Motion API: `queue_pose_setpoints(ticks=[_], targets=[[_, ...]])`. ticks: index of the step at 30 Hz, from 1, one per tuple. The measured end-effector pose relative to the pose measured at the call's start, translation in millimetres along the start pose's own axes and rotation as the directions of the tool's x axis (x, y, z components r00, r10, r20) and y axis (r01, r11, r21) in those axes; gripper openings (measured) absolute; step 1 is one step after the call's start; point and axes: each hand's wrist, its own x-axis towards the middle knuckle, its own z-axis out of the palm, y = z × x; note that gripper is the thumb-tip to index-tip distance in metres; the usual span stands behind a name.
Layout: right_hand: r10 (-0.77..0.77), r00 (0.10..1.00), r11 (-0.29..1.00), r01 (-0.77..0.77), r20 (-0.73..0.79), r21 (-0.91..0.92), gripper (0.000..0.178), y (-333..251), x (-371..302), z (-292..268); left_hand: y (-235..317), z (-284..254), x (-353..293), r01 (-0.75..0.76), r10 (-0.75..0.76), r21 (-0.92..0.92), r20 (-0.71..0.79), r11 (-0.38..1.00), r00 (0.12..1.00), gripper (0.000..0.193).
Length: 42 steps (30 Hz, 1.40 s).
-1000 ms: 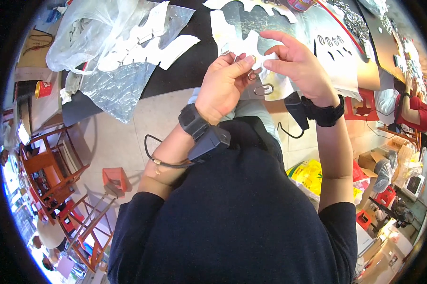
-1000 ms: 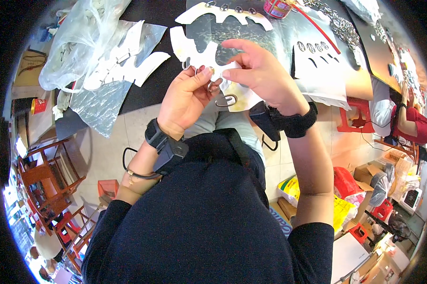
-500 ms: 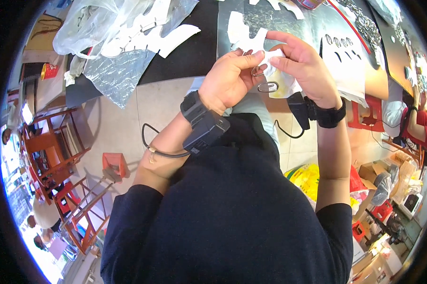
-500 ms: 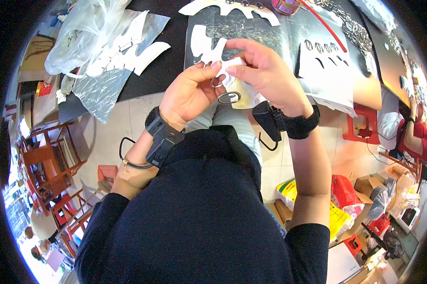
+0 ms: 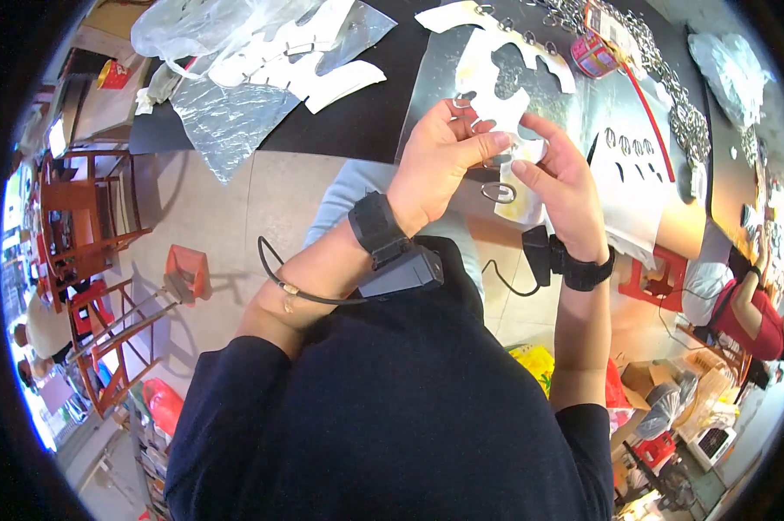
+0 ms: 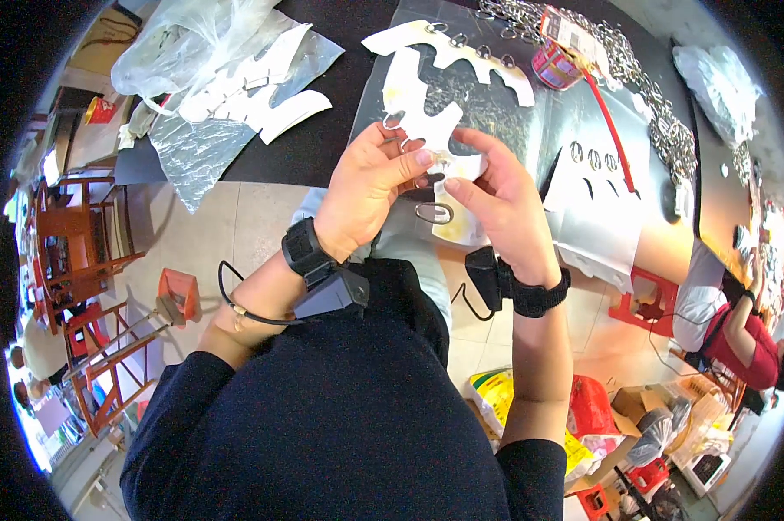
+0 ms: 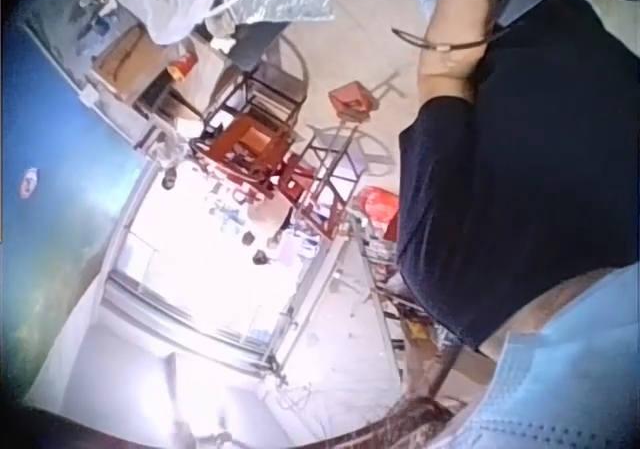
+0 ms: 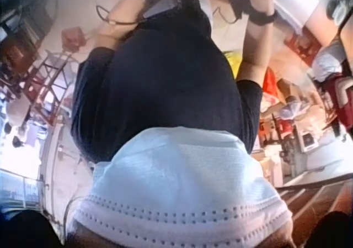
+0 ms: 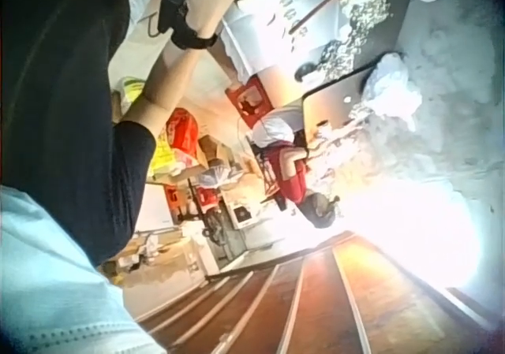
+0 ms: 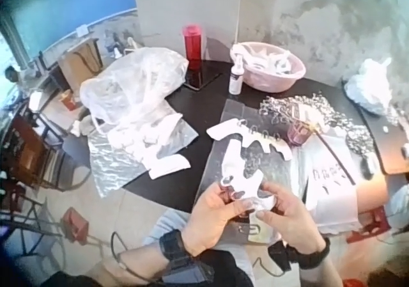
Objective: Insert metal rings into pre-cut white leather shoe upper components.
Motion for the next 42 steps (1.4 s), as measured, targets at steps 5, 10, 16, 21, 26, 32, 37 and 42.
queue_pose_setpoints(ticks=[5,10,16,21,26,32,37,42], targets=[[0.036,0.998,0.999,-0.036,0.054,-0.002,0.048,-1,-4,0,3,-9,5,-0.038,0.041,0.042,-0.073,0.998,0.997,0.017],[-0.126,0.987,0.986,0.113,-0.103,-0.120,0.051,-9,1,0,13,-7,4,-0.027,0.040,0.189,-0.066,0.982,0.997,0.012],[-0.242,0.964,0.948,0.211,-0.111,-0.237,0.058,-7,24,19,16,-8,2,0.013,-0.021,0.158,0.046,0.987,0.999,0.011],[-0.159,0.983,0.983,0.149,-0.091,-0.103,0.055,-12,24,22,23,-13,0,0.068,-0.085,0.142,0.113,0.987,0.990,0.012],[-0.149,0.988,0.979,0.152,0.031,-0.133,0.051,-18,20,30,33,-22,-3,0.101,-0.120,0.111,0.175,0.989,0.977,0.018],[-0.173,0.976,0.979,0.156,0.134,0.132,0.052,-27,9,45,57,-38,0,0.488,-0.445,-0.016,0.383,0.873,0.809,0.023],[-0.169,0.979,0.978,0.153,0.113,0.139,0.052,-30,11,48,54,-38,0,0.490,-0.399,-0.140,0.412,0.861,0.819,0.026],[-0.095,0.992,0.906,0.118,-0.078,0.406,0.048,-12,21,43,47,-36,-4,0.289,-0.217,-0.191,0.327,0.938,0.920,0.017]])
